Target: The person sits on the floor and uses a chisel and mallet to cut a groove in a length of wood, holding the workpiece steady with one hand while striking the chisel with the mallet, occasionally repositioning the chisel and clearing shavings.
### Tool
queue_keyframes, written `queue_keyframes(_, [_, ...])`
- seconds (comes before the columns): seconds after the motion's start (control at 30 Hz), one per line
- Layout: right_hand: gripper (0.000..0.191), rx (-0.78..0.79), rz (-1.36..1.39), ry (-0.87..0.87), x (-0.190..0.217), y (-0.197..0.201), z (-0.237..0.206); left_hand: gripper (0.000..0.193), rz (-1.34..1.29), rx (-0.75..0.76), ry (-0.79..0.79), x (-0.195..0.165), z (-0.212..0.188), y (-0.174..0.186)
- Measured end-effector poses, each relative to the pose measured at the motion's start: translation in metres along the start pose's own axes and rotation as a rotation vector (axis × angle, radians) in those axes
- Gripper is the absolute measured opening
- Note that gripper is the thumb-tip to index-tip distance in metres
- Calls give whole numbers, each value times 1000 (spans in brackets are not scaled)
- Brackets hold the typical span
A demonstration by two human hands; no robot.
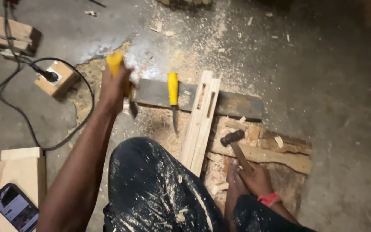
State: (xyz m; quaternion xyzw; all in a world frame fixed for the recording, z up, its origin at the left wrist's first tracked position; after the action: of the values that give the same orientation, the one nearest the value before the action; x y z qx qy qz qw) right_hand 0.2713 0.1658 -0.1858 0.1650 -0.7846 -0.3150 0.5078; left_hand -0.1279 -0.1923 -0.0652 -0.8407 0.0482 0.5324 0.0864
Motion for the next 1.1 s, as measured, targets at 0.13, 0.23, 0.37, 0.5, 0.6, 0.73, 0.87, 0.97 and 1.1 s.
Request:
queue_keyframes(0.13, [30, -17, 20, 41, 5, 4, 1, 21, -91, 350, -248, -66, -24, -104])
queue_keyframes(0.23, [29, -6, 150, 26, 3, 2, 2, 20, -158, 595, -302, -62, -42, -172])
queue_keyframes(0.37, [27, 2, 96, 27, -5, 0, 1, 18, -187, 613, -279, -31, -42, -209])
queue_keyframes(0.5, [26, -16, 90, 30, -11, -1, 1, 14, 107, 514, -411, -17, -35, -211])
queue_keyframes(0.6, [25, -16, 119, 39, -11, -1, 1, 13, 142, 507, -422, -16, -30, -208])
queue_keyframes(0.73, [26, -22, 121, 38, -9, 2, 1, 12, 167, 515, -447, -17, -31, -208])
queue_keyframes(0.87, [27, -21, 68, 60, -4, 6, 2, 11, 146, 511, -401, -16, -34, -208])
queue_keyframes(0.97, [26, -15, 80, 24, -3, 6, 2, 12, 117, 522, -403, -17, -35, -209])
queue_keyframes(1.1, [26, -14, 60, 29, -2, 7, 4, 13, 90, 509, -409, -18, -33, -210])
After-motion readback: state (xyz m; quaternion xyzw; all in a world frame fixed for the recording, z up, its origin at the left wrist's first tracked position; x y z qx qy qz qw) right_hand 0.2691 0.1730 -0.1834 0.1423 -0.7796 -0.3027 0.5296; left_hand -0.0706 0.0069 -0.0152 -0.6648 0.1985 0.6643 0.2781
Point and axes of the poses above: each hand's wrist, its own z-axis towards the middle knuckle, its own y-axis out of the back of the hand, x = y × z, the point moved 5 cm from there along z, towards the middle knuckle, and after that the axes turned 14 degrees about y, right-handed, at the moved point
